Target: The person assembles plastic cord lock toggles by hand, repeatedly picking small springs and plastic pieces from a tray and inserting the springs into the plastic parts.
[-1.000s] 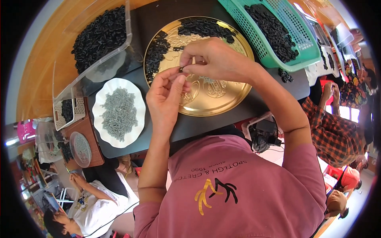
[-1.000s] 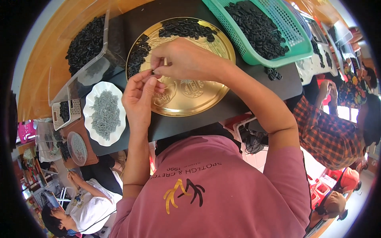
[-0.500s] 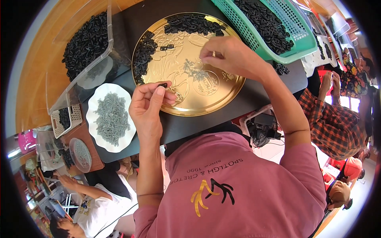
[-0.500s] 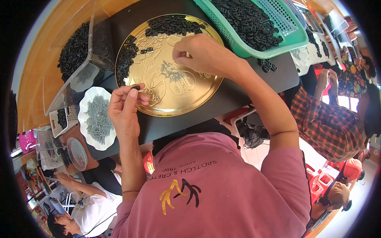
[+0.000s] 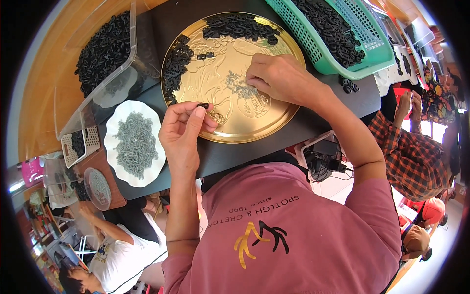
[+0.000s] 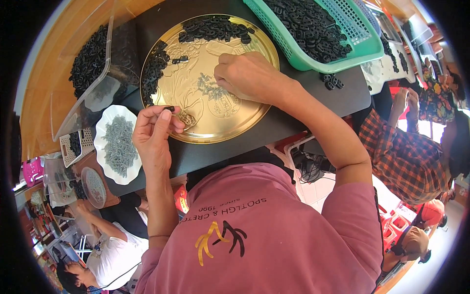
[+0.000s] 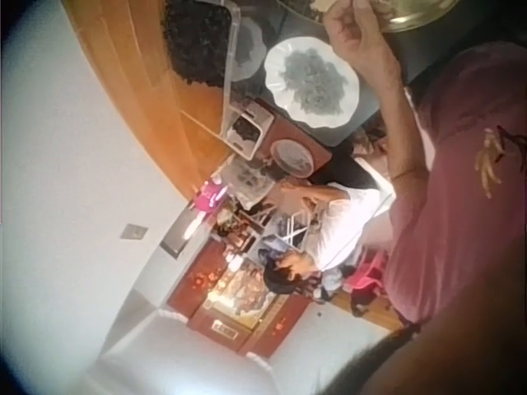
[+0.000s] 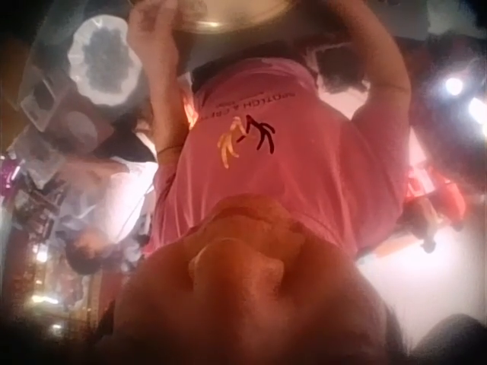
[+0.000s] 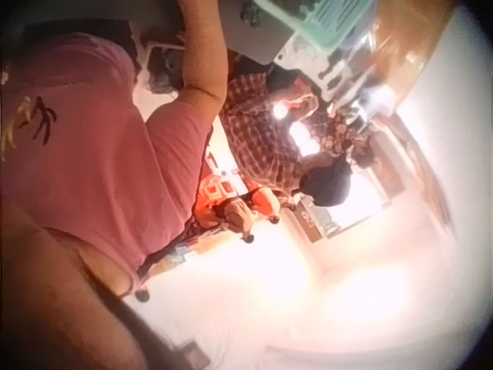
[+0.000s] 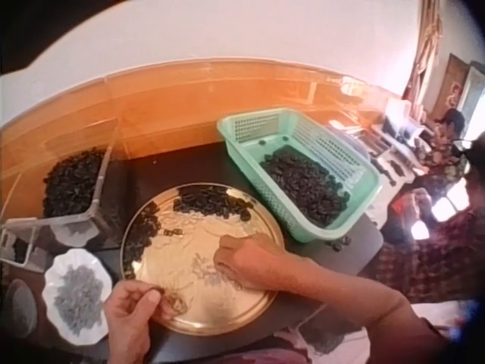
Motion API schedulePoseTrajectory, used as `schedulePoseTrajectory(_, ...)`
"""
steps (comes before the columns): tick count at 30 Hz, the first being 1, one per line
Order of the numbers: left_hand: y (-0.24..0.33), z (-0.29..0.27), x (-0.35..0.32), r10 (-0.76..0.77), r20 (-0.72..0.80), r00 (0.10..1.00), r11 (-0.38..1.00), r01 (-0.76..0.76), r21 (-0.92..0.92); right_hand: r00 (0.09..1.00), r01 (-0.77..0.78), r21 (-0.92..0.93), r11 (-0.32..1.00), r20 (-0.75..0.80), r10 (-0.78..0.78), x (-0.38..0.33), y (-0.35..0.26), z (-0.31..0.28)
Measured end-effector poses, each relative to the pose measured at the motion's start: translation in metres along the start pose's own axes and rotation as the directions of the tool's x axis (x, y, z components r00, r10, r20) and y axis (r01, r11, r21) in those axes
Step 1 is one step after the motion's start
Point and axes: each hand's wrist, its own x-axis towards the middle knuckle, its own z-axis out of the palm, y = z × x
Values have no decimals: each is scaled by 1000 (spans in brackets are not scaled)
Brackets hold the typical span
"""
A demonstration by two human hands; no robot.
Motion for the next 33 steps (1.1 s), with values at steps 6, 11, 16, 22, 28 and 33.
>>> schedulePoseTrajectory(6, 1, 7, 3, -45, 47, 998, 999, 46, -19, 999, 35, -214, 976, 35, -29, 3, 7, 0)
schedulePoseTrajectory(11, 0, 9, 6, -77, 102, 992, 993, 86, -80, 999, -32, -199, 979, 5, 34, 1, 6, 0)
schedulePoseTrajectory(16, -2, 9, 9, -106, 105, 989, 990, 115, -87, 996, -74, -99, 992, 48, 79, 7, 14, -5)
schedulePoseTrajectory(22, -4, 7, 10, -106, 113, 988, 989, 117, -93, 967, -252, 214, 944, 102, 235, 5, 20, -19)
schedulePoseTrajectory(28, -4, 6, 11, -117, 124, 985, 987, 130, -99, 948, -253, 196, 947, -147, 284, 0, 21, -24)
schedulePoseTrajectory(33, -5, 3, 11, -101, 140, 985, 985, 119, -124, 940, -322, 144, 936, -74, 334, -8, 12, -23)
